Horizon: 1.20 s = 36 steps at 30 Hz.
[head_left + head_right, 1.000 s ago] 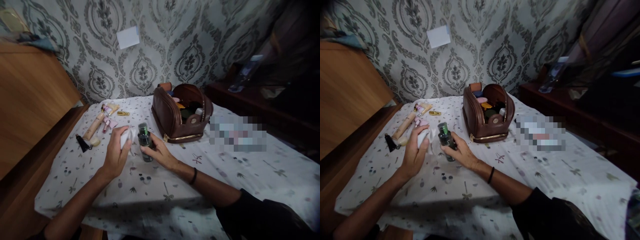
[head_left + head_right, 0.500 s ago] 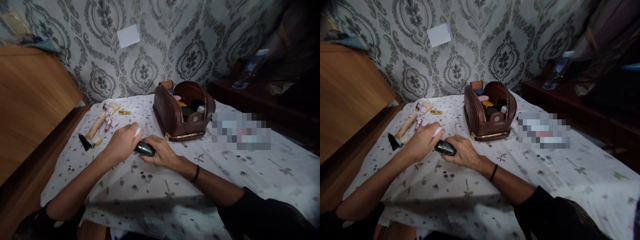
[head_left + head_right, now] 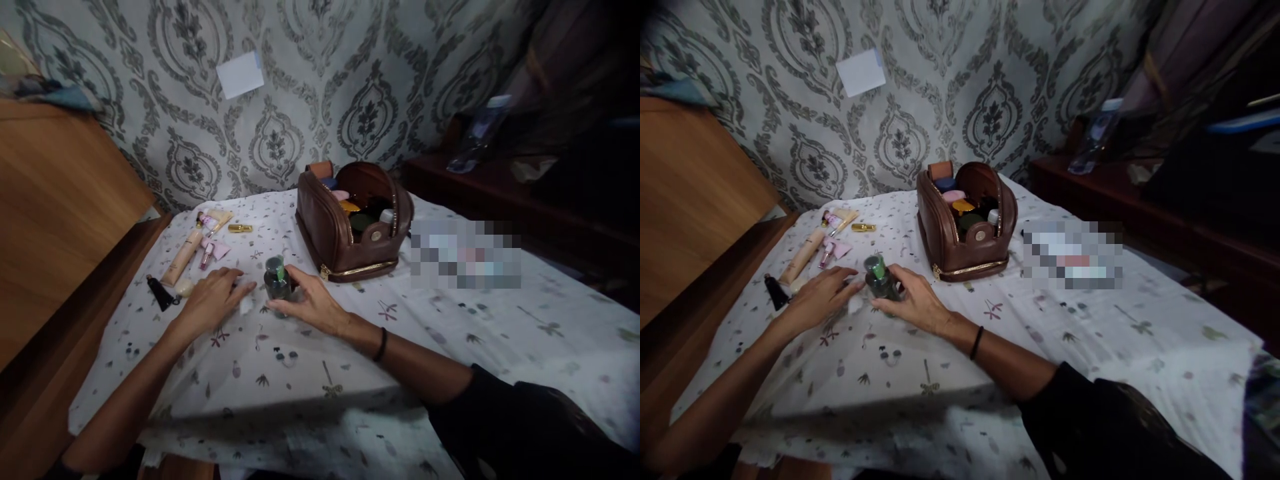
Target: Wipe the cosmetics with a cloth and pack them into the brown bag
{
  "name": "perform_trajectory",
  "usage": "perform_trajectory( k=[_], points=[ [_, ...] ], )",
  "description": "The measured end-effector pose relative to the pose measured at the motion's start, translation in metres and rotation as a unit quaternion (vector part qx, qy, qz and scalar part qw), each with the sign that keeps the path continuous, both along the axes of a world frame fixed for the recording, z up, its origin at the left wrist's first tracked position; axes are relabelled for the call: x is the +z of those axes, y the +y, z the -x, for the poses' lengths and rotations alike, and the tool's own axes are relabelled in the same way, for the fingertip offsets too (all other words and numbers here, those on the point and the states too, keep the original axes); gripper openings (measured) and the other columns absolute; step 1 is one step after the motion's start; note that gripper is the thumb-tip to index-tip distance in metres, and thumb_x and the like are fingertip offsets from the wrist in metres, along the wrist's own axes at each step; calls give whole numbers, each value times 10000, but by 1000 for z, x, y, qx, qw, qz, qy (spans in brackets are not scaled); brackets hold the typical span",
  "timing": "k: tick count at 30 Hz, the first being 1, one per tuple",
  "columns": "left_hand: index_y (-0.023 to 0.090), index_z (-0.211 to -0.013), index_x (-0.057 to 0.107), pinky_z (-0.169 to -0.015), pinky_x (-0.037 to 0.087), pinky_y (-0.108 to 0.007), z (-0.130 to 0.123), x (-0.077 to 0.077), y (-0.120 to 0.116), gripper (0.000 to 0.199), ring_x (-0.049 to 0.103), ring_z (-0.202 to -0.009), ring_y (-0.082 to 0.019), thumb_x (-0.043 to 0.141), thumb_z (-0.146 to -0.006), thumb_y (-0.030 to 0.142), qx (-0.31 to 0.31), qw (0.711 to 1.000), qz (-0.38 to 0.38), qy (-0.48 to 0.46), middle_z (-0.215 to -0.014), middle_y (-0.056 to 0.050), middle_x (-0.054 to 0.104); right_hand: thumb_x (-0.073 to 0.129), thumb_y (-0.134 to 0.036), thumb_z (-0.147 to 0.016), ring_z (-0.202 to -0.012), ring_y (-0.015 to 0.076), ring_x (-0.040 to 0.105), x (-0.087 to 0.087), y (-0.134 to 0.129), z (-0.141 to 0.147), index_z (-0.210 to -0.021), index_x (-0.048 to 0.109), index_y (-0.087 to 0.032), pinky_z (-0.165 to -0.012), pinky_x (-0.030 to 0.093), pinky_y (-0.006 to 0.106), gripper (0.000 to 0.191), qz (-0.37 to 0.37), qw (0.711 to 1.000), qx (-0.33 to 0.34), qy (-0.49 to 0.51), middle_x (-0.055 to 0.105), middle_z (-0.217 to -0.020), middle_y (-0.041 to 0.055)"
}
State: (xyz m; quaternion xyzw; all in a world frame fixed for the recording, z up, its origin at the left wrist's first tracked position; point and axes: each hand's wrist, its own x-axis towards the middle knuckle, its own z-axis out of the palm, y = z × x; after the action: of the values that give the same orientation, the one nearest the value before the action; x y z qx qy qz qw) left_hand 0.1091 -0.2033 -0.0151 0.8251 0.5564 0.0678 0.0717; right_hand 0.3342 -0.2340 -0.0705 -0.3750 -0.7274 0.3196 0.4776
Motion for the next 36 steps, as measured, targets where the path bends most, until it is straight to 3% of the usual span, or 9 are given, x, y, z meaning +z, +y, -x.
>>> perform_trajectory(
  k=[6,9,13,16,19,22,25,30,36],
  points=[
    [159,-1263,599,-1017,484,-464,-11,-4,-4,455,618,-1175,-286,342,-1016,441,-88,990,-64,-85,-1242,-139,659,746,-375,-756,-694,128,504,4,0,4,-910,553,-190,-631,414,240,308,37,997,-11,60,561,-785,-29],
    [167,-1278,575,-1014,500,-449,-27,-1,-1,394,615,-1180,-264,367,-1019,379,-137,979,-83,-126,-1243,-129,648,741,-331,-736,-710,138,520,15,-6,-1,-864,556,-190,-655,455,256,265,11,996,-31,78,556,-787,-17],
    [183,-1360,503,-1070,473,-450,-60,9,9,402,556,-1272,-257,354,-1029,357,-210,958,-117,-156,-1329,-141,592,749,-324,-758,-847,188,607,44,-26,-27,-996,588,-196,-759,534,310,314,-32,996,-56,66,621,-916,27],
    [224,-1444,420,-1114,432,-499,-91,16,17,446,456,-1378,-284,389,-1025,372,-249,945,-158,-139,-1459,-159,478,787,-316,-772,-937,218,656,72,-40,-61,-1230,521,-232,-792,573,337,536,-44,990,-95,95,646,-1049,56],
    [268,-1511,334,-1145,382,-567,-121,23,24,527,316,-1477,-328,455,-1010,379,-278,932,-208,-101,-1574,-166,327,804,-365,-787,-1003,220,664,101,-42,-98,-1421,369,-307,-787,582,347,771,-112,976,-136,131,623,-1164,49],
    [267,-1503,356,-1134,374,-623,-140,26,29,554,227,-1512,-388,503,-992,421,-294,920,-253,-58,-1615,-175,253,812,-352,-784,-999,193,667,126,-29,-130,-1464,311,-333,-796,579,328,844,-166,967,-153,119,612,-1183,26],
    [242,-1460,420,-1070,473,-573,-146,24,34,487,348,-1461,-385,500,-999,375,-293,915,-274,-39,-1572,-200,324,814,-317,-773,-981,178,666,139,-7,-153,-1437,353,-305,-812,579,314,808,-179,966,-172,80,595,-1208,22],
    [236,-1459,426,-1018,535,-518,-144,15,41,495,467,-1384,-374,540,-977,249,-294,897,-329,-40,-1510,-218,405,764,-274,-805,-1007,182,633,139,39,-169,-1429,327,-282,-854,561,344,761,-183,970,-159,8,539,-1287,33],
    [256,-1546,324,-1087,484,-532,-146,6,45,687,437,-1409,-365,602,-927,149,-309,881,-354,-61,-1549,-206,375,627,-166,-849,-891,159,609,132,81,-161,-1396,252,-220,-835,524,346,665,-163,979,-104,-70,555,-1061,7]
  ],
)
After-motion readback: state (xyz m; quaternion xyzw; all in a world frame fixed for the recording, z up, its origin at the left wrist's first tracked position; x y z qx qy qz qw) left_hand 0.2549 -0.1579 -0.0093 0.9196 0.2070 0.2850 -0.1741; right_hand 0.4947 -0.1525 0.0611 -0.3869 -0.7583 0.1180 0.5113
